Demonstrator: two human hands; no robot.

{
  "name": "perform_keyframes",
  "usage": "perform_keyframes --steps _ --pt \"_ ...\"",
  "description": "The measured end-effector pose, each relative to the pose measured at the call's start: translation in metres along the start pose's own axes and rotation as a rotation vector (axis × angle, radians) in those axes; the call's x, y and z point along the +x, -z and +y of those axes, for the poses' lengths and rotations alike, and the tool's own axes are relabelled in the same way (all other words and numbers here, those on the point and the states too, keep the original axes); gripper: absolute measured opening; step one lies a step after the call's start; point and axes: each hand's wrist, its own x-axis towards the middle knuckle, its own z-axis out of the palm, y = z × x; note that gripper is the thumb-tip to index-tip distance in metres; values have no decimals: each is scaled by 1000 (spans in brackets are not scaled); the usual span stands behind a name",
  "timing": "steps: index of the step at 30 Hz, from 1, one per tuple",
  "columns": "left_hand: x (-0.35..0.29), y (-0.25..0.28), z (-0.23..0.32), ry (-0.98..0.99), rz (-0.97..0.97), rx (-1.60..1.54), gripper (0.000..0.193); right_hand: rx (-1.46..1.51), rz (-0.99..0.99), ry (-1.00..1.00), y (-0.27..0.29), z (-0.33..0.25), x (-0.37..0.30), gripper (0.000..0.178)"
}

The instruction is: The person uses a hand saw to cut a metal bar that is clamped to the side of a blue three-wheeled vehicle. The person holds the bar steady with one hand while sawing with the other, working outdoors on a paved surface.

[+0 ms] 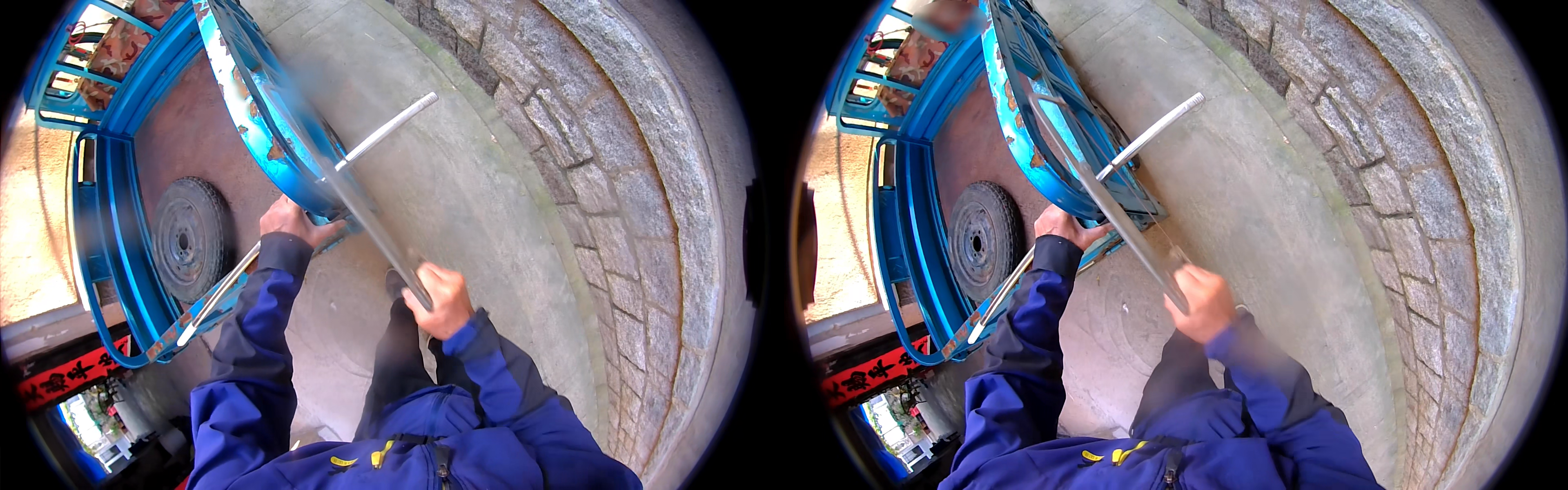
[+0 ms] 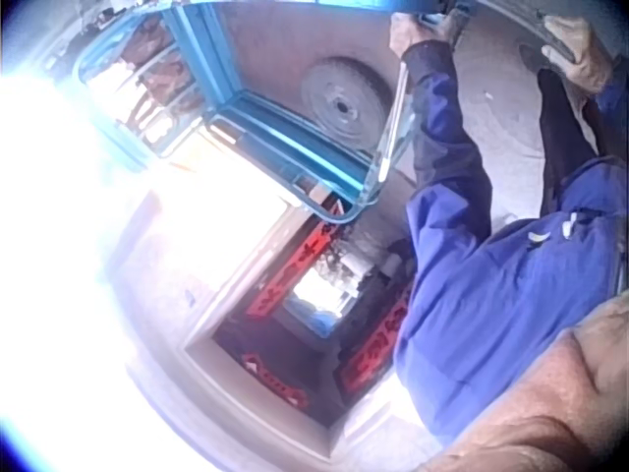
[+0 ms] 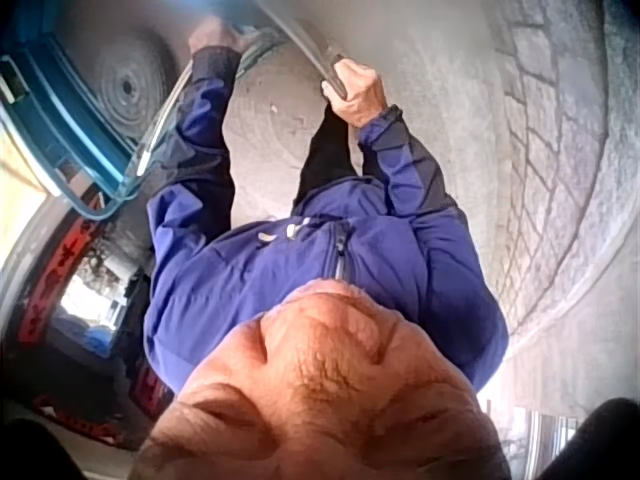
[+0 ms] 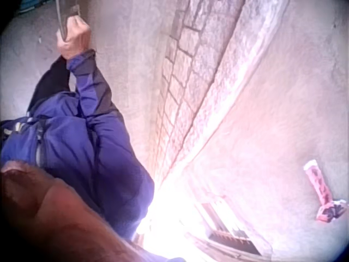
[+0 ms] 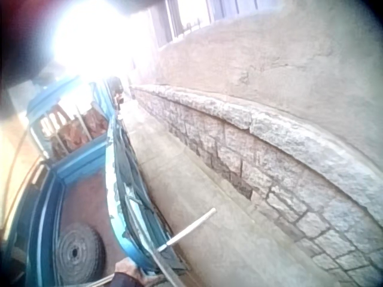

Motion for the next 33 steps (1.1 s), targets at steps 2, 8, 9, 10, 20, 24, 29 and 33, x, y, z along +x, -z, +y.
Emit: perform_keyframes --steps 2,8,9,10,20,24,29,33 --pt "1 -3 2 -12 -4 -7 78 2 8 11 -11 6 31 22" --pt "-2 -1 -6 15 -14 -8 80 14 -14 28 -8 12 -12 27" --pt "-2 -2 -7 14 -11 0 80 -9 -44 -23 -1 10 -28 29" --pt "0 -1 -4 11 -8 11 80 -19 -45 -38 7 7 -35 29" --pt "1 -4 -1 6 -8 7 78 -5 -1 17 -15 12 23 29" --pt "-1 -3 -7 18 -21 9 77 13 -10 -7 -4 7 -12 29" --pt "-2 9 9 19 -64 1 77 -7 -18 -35 -4 -2 5 29" --pt "1 6 4 18 -53 -33 80 -24 -8 -21 -15 -4 20 28"
